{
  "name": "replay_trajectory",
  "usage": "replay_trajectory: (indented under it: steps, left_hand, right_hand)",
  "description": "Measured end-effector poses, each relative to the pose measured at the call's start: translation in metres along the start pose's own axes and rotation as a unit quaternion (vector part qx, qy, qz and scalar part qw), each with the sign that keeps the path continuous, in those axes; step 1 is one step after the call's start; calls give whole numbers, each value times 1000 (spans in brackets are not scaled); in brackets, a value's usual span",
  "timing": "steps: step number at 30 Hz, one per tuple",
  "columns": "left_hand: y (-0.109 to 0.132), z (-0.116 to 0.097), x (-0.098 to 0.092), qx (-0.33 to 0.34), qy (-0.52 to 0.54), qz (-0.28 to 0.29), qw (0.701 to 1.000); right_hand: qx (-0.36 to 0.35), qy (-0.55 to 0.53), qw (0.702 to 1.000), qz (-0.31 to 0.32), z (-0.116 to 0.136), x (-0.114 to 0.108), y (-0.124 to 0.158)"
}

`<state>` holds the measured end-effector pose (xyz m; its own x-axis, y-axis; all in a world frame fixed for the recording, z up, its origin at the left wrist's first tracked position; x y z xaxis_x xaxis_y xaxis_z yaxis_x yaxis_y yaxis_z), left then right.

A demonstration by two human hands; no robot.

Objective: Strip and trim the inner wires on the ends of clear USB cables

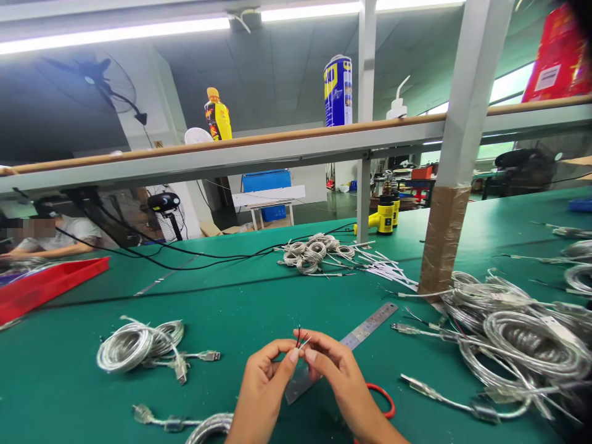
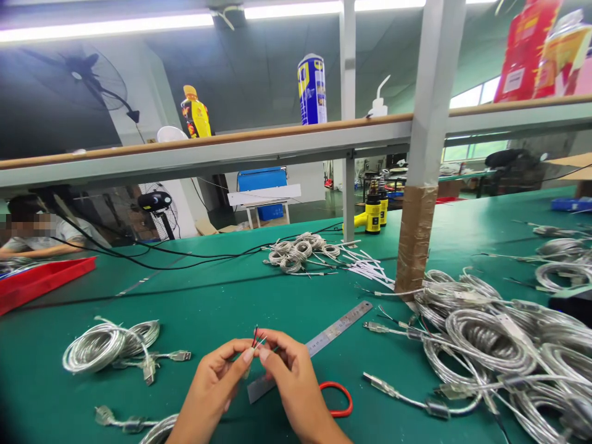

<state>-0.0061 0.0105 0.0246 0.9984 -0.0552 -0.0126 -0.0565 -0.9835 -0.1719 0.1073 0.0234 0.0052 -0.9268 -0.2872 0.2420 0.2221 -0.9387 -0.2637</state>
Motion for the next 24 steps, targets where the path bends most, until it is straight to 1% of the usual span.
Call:
replay_trajectory:
  steps: [4,7,10,13,16,21,24]
  left_hand:
    - [1,1,0,4,-9,4,1000]
    - [2,4,2,3,-25,11,1000]
    - [3,6,3,-1,-27,1,1000]
    - [3,5,3,8,-22,-21,1000]
    - [2,4,3,13,-23,-28,999]
    - [1,7,1,9,-23,-17,1000]
    - [0,9,-1,8,-24,-6,1000]
  right_hand:
    - [-59,61,996,15,12,-1,-2]
    - [-76,70,995,-15,14,-3,-4]
    - [-56,29,997,-53,9,-5,-7]
    - [0,-16,997,-76,2,-4,-7]
    - [45,-43,995,-84,0,-1,-7]
    - [64,-67,991,-94,3,-2,-6]
    - [50,-52,994,-80,3,-4,-7]
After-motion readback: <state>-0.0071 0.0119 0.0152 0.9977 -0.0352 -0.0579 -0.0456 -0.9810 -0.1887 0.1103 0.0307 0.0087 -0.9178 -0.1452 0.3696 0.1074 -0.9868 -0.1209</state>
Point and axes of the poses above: each hand's wrist, its own y-axis away from the middle knuckle, its own x-axis out of the palm, z = x × y, the point moved 3 cm from there along -y, towards the middle knuckle, and after that the axes turned 1 degree about y, right-handed, at the moved point
